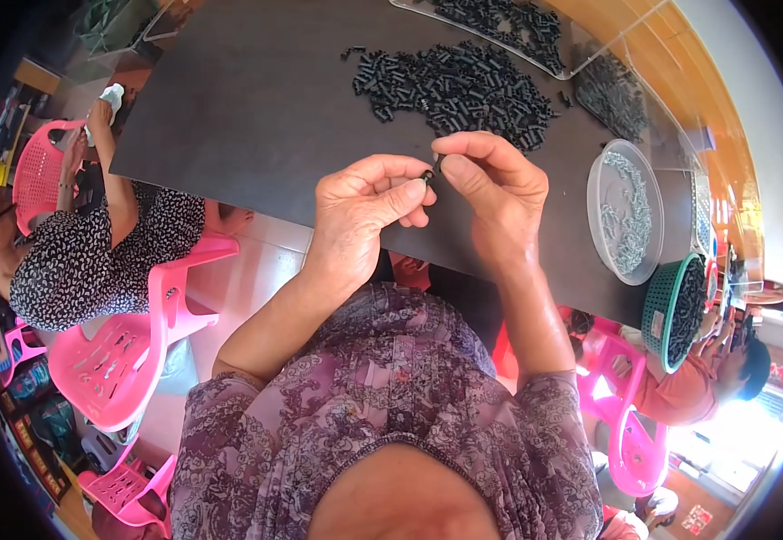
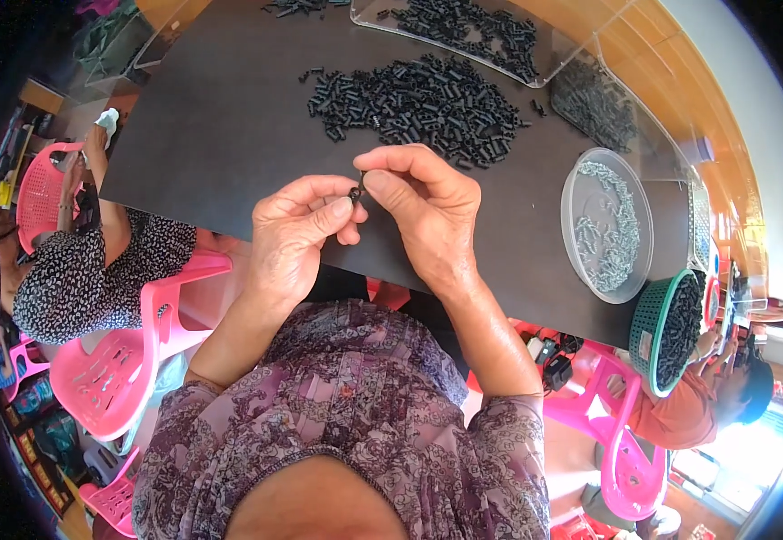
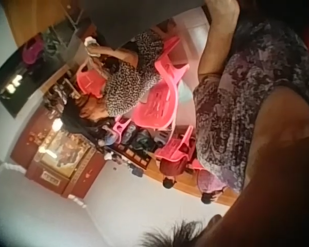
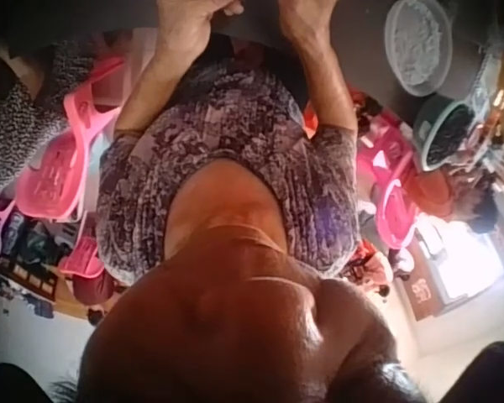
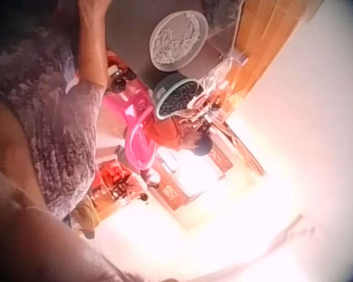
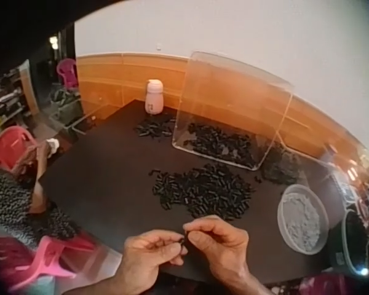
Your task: The person assembles small black plastic components by hand, inserting tiny silver metal pins into them.
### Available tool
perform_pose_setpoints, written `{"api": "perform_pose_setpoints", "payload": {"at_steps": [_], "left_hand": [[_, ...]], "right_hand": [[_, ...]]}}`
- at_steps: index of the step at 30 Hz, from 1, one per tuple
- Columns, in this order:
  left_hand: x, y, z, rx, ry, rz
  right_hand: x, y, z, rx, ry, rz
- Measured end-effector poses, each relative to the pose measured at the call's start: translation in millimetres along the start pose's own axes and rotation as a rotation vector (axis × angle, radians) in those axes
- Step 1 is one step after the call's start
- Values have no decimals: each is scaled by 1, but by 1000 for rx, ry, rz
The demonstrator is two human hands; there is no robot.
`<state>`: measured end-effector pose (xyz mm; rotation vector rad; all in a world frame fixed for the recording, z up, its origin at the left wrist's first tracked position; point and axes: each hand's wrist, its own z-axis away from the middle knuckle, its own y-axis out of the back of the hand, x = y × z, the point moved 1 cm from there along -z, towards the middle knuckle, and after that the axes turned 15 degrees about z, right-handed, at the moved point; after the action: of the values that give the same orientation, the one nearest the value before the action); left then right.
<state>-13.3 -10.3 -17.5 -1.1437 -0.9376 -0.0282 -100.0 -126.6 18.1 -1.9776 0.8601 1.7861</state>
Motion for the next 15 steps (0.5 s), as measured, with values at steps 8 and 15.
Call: {"api": "perform_pose_setpoints", "payload": {"at_steps": [8, 15], "left_hand": [[-6, -8, -2, -18, 28, -46], [-11, -15, -2, -12, -14, -58]], "right_hand": [[9, 0, 12, 123, -6, 18], [15, 0, 14, 259, 258, 379]]}}
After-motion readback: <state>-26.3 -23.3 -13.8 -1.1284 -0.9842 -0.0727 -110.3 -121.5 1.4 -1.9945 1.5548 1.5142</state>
